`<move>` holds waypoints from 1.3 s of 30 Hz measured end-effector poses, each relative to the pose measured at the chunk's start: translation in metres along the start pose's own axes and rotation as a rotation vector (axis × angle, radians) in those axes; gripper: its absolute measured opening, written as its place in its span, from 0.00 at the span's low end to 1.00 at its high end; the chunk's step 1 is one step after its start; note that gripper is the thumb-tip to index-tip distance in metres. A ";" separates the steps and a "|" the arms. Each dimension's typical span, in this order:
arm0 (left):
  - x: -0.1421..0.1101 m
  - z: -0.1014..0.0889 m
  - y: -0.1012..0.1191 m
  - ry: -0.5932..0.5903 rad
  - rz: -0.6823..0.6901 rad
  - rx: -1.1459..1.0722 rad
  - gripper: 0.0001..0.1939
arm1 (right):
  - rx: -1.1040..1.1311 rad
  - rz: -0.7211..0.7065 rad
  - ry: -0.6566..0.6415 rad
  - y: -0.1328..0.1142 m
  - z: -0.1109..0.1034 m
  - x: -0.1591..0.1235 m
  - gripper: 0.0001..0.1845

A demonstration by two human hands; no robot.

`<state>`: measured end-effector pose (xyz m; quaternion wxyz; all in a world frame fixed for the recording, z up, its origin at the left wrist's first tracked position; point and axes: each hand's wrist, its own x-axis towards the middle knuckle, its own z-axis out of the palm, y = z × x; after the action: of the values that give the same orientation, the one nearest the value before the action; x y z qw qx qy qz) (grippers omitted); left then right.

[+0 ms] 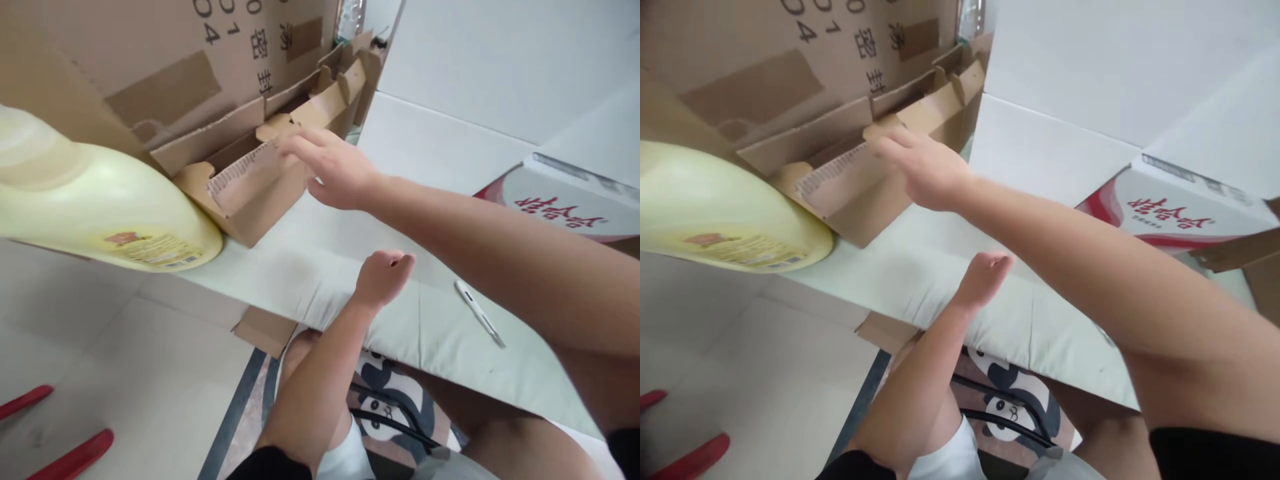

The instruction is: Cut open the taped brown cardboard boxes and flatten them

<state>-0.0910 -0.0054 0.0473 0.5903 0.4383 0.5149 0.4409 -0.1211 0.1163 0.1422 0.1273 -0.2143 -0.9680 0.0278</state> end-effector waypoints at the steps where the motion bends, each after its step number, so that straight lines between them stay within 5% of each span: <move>1: -0.001 -0.004 0.001 -0.002 -0.011 -0.005 0.25 | -0.001 -0.056 0.018 -0.007 0.004 0.019 0.36; 3: -0.002 -0.011 0.002 0.013 -0.022 -0.025 0.26 | -0.051 -0.086 0.026 -0.014 0.012 0.050 0.36; 5: -0.006 -0.017 0.003 0.080 0.017 -0.035 0.26 | -0.123 -0.077 -0.046 -0.013 0.018 0.066 0.25; 8: -0.024 -0.027 0.009 0.257 0.185 -0.034 0.25 | -0.211 -0.022 -0.072 -0.004 0.019 0.056 0.11; 13: -0.084 -0.047 0.041 0.303 0.471 -0.152 0.26 | -0.159 0.155 0.089 0.015 0.001 -0.032 0.09; 15: -0.098 -0.055 0.054 0.429 0.570 -0.226 0.24 | -0.089 0.219 0.170 0.023 -0.008 -0.080 0.09; 17: -0.097 -0.061 0.058 0.548 0.727 -0.285 0.25 | -0.002 0.231 0.252 0.029 -0.019 -0.130 0.12; 21: -0.059 -0.062 0.037 0.638 0.741 -0.272 0.21 | 0.173 0.151 0.443 0.027 -0.045 -0.215 0.13; 24: -0.024 -0.050 0.014 0.451 0.737 -0.115 0.16 | 0.272 0.102 0.415 0.016 -0.070 -0.252 0.13; 26: -0.011 -0.037 0.007 0.207 0.638 -0.058 0.27 | 0.334 0.106 0.352 0.010 -0.084 -0.264 0.13; 28: -0.005 -0.021 0.008 0.083 0.511 -0.124 0.38 | 0.373 0.082 0.269 0.011 -0.091 -0.271 0.13; 31: 0.002 0.000 0.013 0.041 0.379 -0.207 0.44 | 0.355 0.071 0.214 0.025 -0.089 -0.281 0.15; 37: 0.032 0.026 -0.011 0.097 0.403 -0.049 0.30 | 0.182 0.260 0.277 0.065 -0.071 -0.316 0.16; 39: 0.036 0.033 -0.019 0.113 0.403 0.019 0.28 | 0.250 0.394 0.408 0.064 -0.064 -0.340 0.18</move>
<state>-0.0543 0.0232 0.0242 0.4562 0.5126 0.4534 0.5688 0.2188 0.0307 0.1176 0.3366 -0.3817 -0.8514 0.1270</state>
